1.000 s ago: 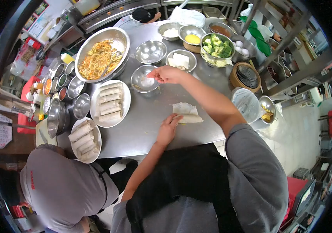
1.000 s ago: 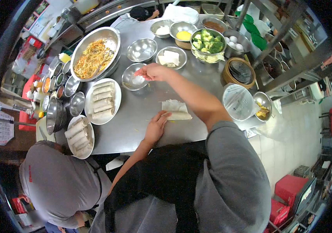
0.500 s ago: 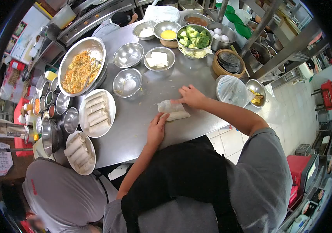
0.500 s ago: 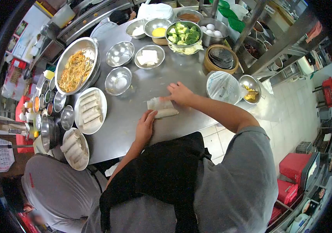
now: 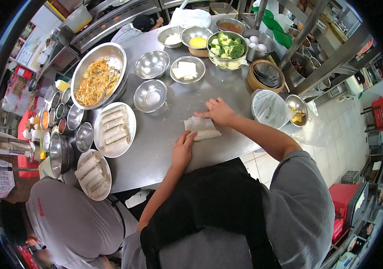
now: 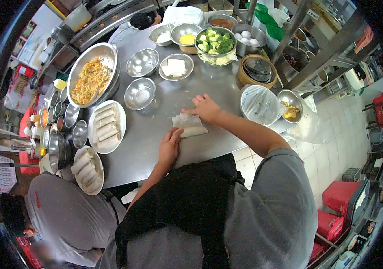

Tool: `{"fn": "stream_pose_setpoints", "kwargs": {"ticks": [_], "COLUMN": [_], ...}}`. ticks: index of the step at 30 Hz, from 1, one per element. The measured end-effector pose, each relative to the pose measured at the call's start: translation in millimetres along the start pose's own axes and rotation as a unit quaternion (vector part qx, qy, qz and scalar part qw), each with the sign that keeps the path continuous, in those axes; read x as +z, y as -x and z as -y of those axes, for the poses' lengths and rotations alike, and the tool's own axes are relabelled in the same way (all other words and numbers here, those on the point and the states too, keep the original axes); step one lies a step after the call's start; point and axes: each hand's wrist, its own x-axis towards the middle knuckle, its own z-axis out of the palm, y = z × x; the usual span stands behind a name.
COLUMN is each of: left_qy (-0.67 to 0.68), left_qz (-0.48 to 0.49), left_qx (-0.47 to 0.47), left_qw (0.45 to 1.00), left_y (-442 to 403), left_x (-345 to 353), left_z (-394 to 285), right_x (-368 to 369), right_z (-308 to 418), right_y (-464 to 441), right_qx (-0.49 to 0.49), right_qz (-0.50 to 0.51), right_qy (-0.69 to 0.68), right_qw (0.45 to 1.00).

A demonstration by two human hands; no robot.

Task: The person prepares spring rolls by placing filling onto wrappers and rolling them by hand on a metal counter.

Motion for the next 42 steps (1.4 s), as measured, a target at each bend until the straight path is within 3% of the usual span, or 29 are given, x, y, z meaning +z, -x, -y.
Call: {"fn": "stream_pose_setpoints", "kwargs": {"ticks": [4,7,10,13,16,19,22,25,28,31,34,37,40,42], "left_qy": [-0.005,0.005,0.013,0.015,-0.037,-0.04,-0.067,-0.076,-0.119,-0.129,-0.111,-0.088,-0.038,0.007], "left_qz": [0.004,0.0,0.001,0.008,0.002,0.012,0.054,0.116,0.06,0.073,0.079,0.089,0.107,0.067], "left_qx": [0.0,0.008,0.018,0.019,0.056,0.067,0.074,0.078,0.123,0.14,0.13,0.143,0.146,0.095], "left_qw": [1.0,1.0,1.0,1.0,0.998,0.997,0.993,0.987,0.983,0.979,0.982,0.982,0.983,0.993], "left_y": [4,2,2,0,-8,-20,-30,-40,-46,-46,-51,-57,-67,-65], "left_x": [1,2,-1,-2,-1,-1,-9,-17,-18,-20,-10,-7,-10,-17], "left_z": [0,1,0,0,7,17,20,23,13,-6,7,22,27,16], "right_x": [-5,-5,-8,-18,-37,-20,-20,-8,-4,-9,-10,-23,-20,-9], "right_z": [9,-6,-4,-5,-10,28,62,65,58,48,43,57,62,59], "right_y": [16,29,49,65,55,50,50,46,43,38,34,38,36,32], "right_qx": [-0.054,0.022,-0.05,0.018,0.08,0.023,0.057,0.075,0.065,0.058,0.053,0.101,0.102,0.102], "right_qz": [0.043,0.009,0.012,0.068,0.035,-0.087,-0.09,-0.104,-0.082,-0.046,-0.046,-0.136,-0.083,-0.087], "right_qy": [0.0,0.012,0.016,-0.016,-0.075,-0.218,-0.241,-0.221,-0.211,-0.233,-0.24,-0.2,-0.178,-0.197], "right_qw": [0.998,1.0,0.999,0.997,0.993,0.972,0.965,0.967,0.972,0.97,0.968,0.965,0.975,0.971]}}
